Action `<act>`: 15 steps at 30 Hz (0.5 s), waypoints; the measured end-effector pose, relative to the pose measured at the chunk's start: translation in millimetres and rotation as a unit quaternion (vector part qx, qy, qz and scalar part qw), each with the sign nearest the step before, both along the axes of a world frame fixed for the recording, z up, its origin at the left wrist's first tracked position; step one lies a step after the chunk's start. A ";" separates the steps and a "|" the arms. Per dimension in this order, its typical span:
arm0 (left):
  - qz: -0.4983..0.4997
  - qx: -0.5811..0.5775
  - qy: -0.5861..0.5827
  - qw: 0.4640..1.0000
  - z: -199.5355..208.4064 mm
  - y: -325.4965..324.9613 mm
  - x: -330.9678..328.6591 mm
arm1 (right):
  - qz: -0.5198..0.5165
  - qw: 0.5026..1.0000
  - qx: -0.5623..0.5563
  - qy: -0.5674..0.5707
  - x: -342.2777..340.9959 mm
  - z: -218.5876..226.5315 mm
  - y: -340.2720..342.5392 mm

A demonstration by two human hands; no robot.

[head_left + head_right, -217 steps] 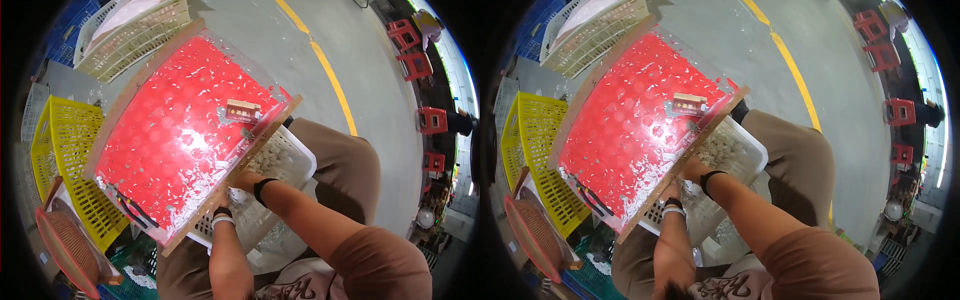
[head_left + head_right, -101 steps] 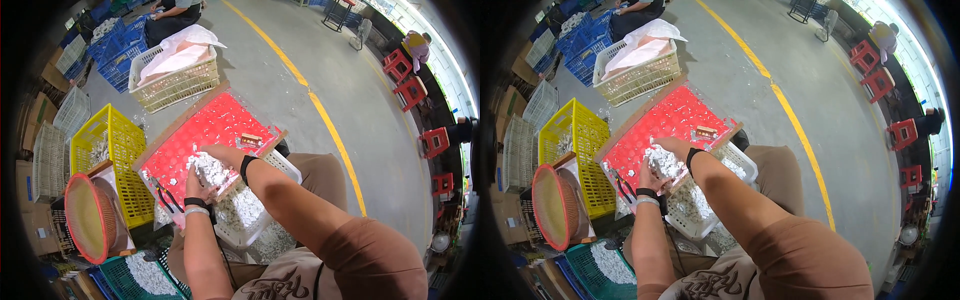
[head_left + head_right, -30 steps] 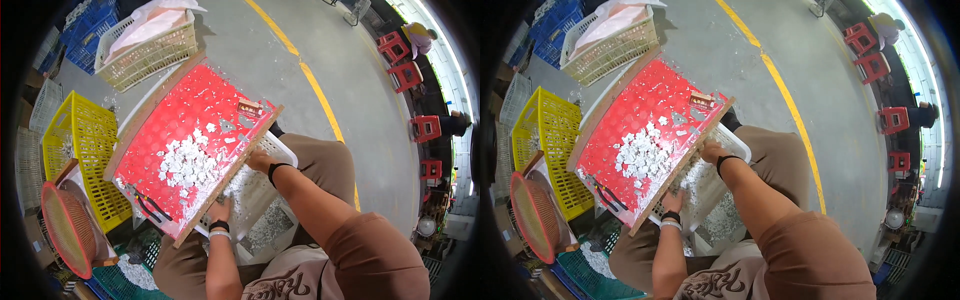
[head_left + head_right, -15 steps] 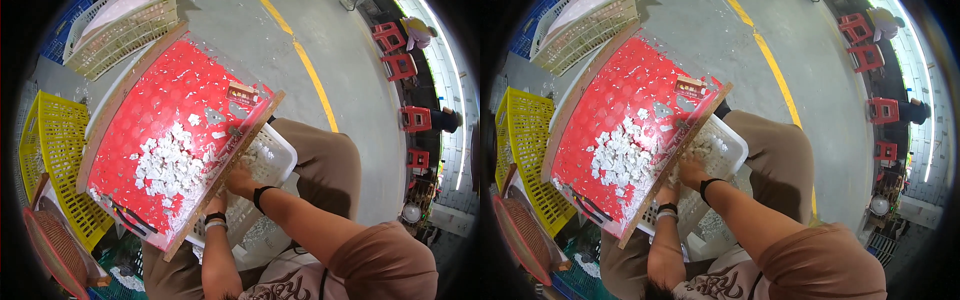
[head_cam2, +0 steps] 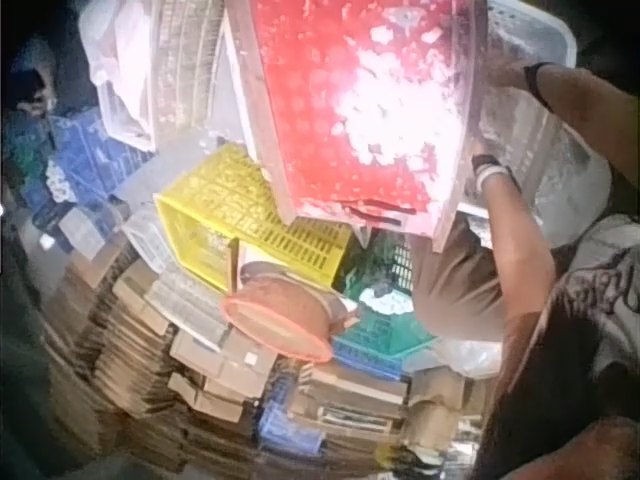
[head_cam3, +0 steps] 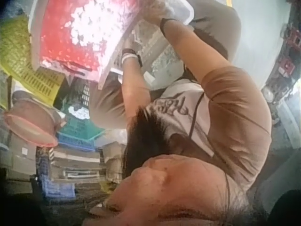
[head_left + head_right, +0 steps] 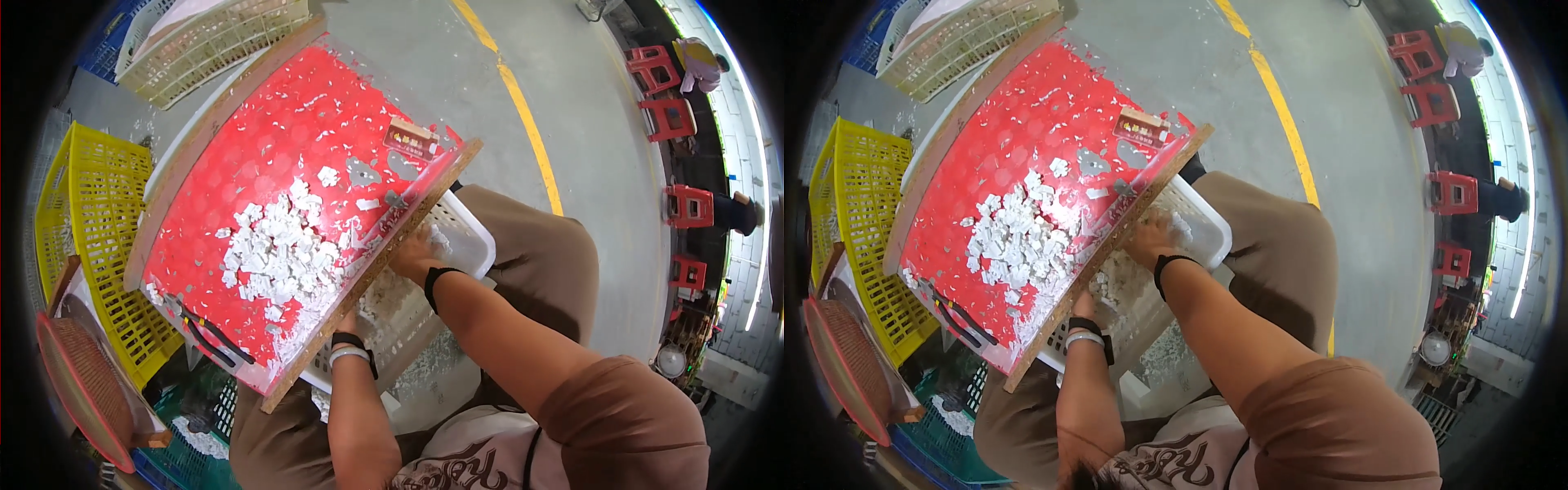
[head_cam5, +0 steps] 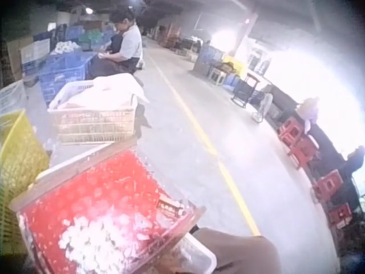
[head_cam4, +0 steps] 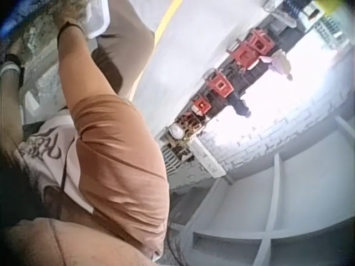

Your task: Sorting and inspecting small white plastic/rubber components at a workbench in a manufacturing facility.

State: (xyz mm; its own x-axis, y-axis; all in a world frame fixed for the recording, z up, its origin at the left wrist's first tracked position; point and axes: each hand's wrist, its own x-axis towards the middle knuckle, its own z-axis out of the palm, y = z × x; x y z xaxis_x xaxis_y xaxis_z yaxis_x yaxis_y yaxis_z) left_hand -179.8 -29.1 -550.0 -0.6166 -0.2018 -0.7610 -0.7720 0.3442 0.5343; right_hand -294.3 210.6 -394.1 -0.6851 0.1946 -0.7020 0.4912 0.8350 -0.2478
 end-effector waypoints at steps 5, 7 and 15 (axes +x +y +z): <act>-0.065 0.121 -0.151 0.979 85.4 108.8 -21.0 | 0.045 0.998 0.043 -0.029 27.1 -47.1 81.8; 0.097 0.175 -0.242 0.949 138.8 77.6 -44.6 | 0.100 0.982 -0.076 -0.143 -2.1 -24.9 47.8; 0.167 0.074 -0.193 0.964 130.4 46.8 -44.6 | 0.082 0.990 -0.058 -0.096 -3.4 -17.7 -8.8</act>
State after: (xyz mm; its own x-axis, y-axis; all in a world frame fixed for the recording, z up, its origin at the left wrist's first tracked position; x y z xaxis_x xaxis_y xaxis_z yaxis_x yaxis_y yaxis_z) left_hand -224.4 17.7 -419.6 -0.2011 -0.2108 -0.9566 -0.9778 -0.0154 0.2090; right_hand -297.7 201.8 -411.8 -0.5532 0.0020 -0.8330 0.3981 0.8790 -0.2623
